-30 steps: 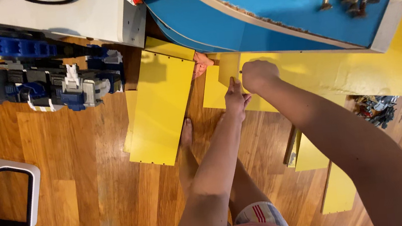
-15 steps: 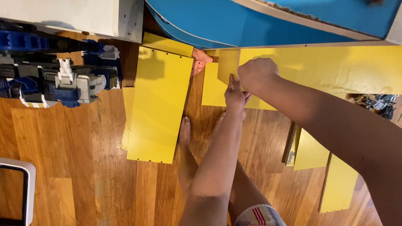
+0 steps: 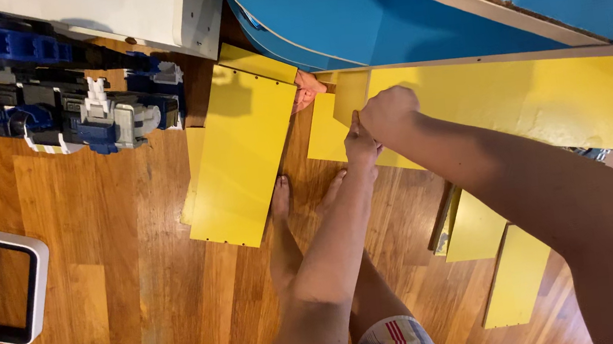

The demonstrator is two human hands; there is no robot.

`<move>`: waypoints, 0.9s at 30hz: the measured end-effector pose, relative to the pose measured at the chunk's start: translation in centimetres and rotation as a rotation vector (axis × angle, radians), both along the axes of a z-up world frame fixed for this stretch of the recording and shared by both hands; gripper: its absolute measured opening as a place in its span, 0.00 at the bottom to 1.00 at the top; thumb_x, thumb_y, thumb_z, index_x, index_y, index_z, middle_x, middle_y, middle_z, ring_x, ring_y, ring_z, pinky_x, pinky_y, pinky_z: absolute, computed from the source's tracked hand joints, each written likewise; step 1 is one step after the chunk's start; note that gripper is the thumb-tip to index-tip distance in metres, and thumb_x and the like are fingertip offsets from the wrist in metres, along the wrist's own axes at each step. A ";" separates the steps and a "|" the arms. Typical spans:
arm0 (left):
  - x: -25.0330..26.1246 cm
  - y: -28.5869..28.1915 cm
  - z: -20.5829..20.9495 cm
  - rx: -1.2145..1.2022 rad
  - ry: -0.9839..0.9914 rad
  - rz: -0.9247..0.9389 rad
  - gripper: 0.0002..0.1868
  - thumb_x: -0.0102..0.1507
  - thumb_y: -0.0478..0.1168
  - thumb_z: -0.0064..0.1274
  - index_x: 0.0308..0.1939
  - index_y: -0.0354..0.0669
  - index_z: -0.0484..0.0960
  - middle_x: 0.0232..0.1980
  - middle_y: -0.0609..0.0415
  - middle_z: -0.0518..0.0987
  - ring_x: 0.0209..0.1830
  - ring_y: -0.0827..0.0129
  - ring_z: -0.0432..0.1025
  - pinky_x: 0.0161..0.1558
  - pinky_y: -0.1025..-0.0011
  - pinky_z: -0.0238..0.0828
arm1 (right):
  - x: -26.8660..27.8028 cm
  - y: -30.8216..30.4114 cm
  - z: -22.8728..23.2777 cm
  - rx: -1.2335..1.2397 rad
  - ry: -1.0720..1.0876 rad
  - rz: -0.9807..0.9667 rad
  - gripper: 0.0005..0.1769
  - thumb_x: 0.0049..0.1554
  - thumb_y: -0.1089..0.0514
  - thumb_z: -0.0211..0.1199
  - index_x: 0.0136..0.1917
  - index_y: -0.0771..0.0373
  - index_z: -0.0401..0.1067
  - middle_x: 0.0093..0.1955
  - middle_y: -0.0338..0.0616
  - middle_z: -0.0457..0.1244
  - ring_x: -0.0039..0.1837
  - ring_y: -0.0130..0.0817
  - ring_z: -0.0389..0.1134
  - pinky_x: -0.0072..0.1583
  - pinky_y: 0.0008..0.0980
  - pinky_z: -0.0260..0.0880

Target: The person assembles a yellow and blue wooden shelving unit by inserting screws into pre-drilled holes and tightening them with a screwdriver. They work on multiple panels laid out on the floor, securing joints between the pieces.

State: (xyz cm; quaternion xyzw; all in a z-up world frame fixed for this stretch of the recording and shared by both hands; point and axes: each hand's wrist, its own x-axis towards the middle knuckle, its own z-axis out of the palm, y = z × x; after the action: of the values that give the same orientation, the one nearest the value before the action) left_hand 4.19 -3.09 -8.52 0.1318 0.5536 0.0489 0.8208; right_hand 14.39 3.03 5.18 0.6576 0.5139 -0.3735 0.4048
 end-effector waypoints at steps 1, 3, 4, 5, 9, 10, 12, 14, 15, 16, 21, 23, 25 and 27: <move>0.1 -0.3 -0.1 0.015 0.015 -0.023 0.35 0.70 0.45 0.52 0.81 0.60 0.59 0.31 0.67 0.72 0.24 0.81 0.63 0.29 0.77 0.61 | -0.2 -0.4 -0.9 0.061 -0.014 -0.030 0.10 0.57 0.52 0.66 0.49 0.55 0.82 0.50 0.40 0.73 0.54 0.40 0.75 0.48 0.39 0.74; 0.2 -0.5 -0.3 -0.027 -0.096 0.118 0.33 0.72 0.45 0.51 0.81 0.48 0.61 0.39 0.68 0.80 0.34 0.81 0.73 0.37 0.77 0.70 | -0.7 -1.1 -2.3 0.184 -0.042 -0.092 0.14 0.62 0.49 0.60 0.48 0.56 0.83 0.49 0.44 0.73 0.53 0.43 0.75 0.49 0.39 0.73; 0.2 -0.6 -0.4 -0.049 -0.152 0.187 0.33 0.73 0.45 0.51 0.81 0.42 0.62 0.44 0.68 0.84 0.39 0.81 0.78 0.40 0.76 0.75 | -0.9 -1.2 -2.7 0.237 -0.070 -0.153 0.16 0.62 0.47 0.59 0.48 0.56 0.83 0.49 0.44 0.73 0.53 0.44 0.74 0.49 0.40 0.73; 0.0 -0.3 -0.5 -0.042 -0.087 0.113 0.34 0.71 0.51 0.51 0.79 0.50 0.63 0.39 0.66 0.81 0.34 0.80 0.75 0.37 0.75 0.73 | -1.0 -1.1 -2.9 0.294 -0.094 -0.211 0.17 0.63 0.46 0.58 0.48 0.56 0.82 0.50 0.45 0.72 0.53 0.45 0.74 0.49 0.40 0.73; -1.5 2.2 0.3 0.453 0.136 -0.448 0.34 0.63 0.57 0.57 0.72 0.56 0.69 0.39 0.52 0.80 0.37 0.63 0.76 0.37 0.65 0.73 | 0.5 -1.6 -0.9 0.110 -0.006 0.131 0.12 0.56 0.53 0.62 0.51 0.56 0.81 0.51 0.39 0.73 0.56 0.39 0.75 0.51 0.41 0.76; -1.8 3.0 0.7 0.696 0.180 -0.652 0.33 0.63 0.55 0.60 0.69 0.51 0.71 0.43 0.48 0.82 0.42 0.57 0.80 0.41 0.61 0.75 | 0.5 -1.4 -0.2 0.232 0.004 0.090 0.13 0.55 0.53 0.62 0.50 0.57 0.81 0.51 0.41 0.73 0.57 0.40 0.74 0.51 0.42 0.76; -2.5 4.0 2.1 1.157 0.312 -0.915 0.22 0.58 0.50 0.60 0.53 0.46 0.79 0.44 0.44 0.82 0.45 0.50 0.79 0.46 0.56 0.75 | -0.1 -0.8 1.2 0.478 0.040 0.007 0.14 0.53 0.52 0.61 0.48 0.59 0.81 0.52 0.44 0.71 0.60 0.42 0.71 0.50 0.44 0.75; -1.9 4.8 3.3 1.406 0.292 -0.943 0.16 0.56 0.46 0.59 0.44 0.42 0.83 0.45 0.41 0.82 0.46 0.45 0.78 0.47 0.52 0.75 | -0.8 0.1 2.5 0.752 0.046 -0.142 0.15 0.55 0.50 0.61 0.48 0.62 0.79 0.52 0.51 0.70 0.56 0.47 0.71 0.49 0.46 0.74; -0.9 5.2 3.7 1.421 0.201 -0.843 0.15 0.57 0.45 0.58 0.44 0.41 0.82 0.45 0.40 0.82 0.45 0.44 0.78 0.47 0.52 0.75 | -0.8 0.4 2.9 0.892 0.041 -0.223 0.17 0.56 0.48 0.61 0.47 0.64 0.78 0.53 0.54 0.69 0.54 0.49 0.70 0.48 0.47 0.74; 0.2 5.6 3.9 1.431 0.109 -0.744 0.14 0.58 0.44 0.57 0.44 0.40 0.82 0.45 0.39 0.82 0.45 0.43 0.77 0.46 0.51 0.75 | -0.5 0.4 3.3 0.892 0.047 -0.276 0.16 0.56 0.49 0.61 0.47 0.64 0.77 0.52 0.54 0.68 0.54 0.51 0.70 0.47 0.49 0.74; 1.7 6.0 3.7 1.521 0.015 -0.942 0.09 0.61 0.38 0.56 0.42 0.37 0.82 0.43 0.37 0.82 0.45 0.45 0.78 0.47 0.54 0.77 | 0.7 -3.6 3.1 0.967 0.084 -0.644 0.12 0.58 0.51 0.62 0.46 0.62 0.76 0.50 0.52 0.69 0.55 0.50 0.70 0.52 0.50 0.73; 1.6 6.6 4.0 1.508 -0.078 -0.832 0.08 0.61 0.36 0.55 0.43 0.39 0.83 0.45 0.41 0.83 0.44 0.46 0.79 0.47 0.56 0.77 | 1.9 -5.7 2.9 1.168 0.242 -0.979 0.11 0.61 0.54 0.60 0.53 0.61 0.76 0.53 0.52 0.69 0.54 0.45 0.72 0.51 0.43 0.75; 1.5 7.3 4.9 1.509 -0.187 -0.694 0.12 0.59 0.34 0.56 0.47 0.41 0.84 0.48 0.43 0.84 0.43 0.48 0.79 0.44 0.58 0.78 | 3.3 -8.1 3.2 1.258 0.375 -1.316 0.12 0.64 0.54 0.58 0.57 0.61 0.75 0.54 0.51 0.69 0.53 0.41 0.72 0.51 0.37 0.76; 1.6 7.9 5.9 1.333 -0.160 -0.816 0.11 0.62 0.33 0.56 0.49 0.44 0.85 0.46 0.43 0.84 0.39 0.50 0.80 0.41 0.60 0.77 | 3.8 -10.3 4.0 1.219 0.479 -1.658 0.14 0.66 0.52 0.57 0.59 0.61 0.74 0.51 0.48 0.70 0.51 0.38 0.72 0.50 0.34 0.76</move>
State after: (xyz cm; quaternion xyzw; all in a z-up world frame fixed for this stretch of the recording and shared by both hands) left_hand 5.74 4.79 -2.65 0.7855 0.2545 0.0750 0.5591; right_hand 18.14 -7.25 9.17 0.8042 0.0710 -0.3320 -0.4879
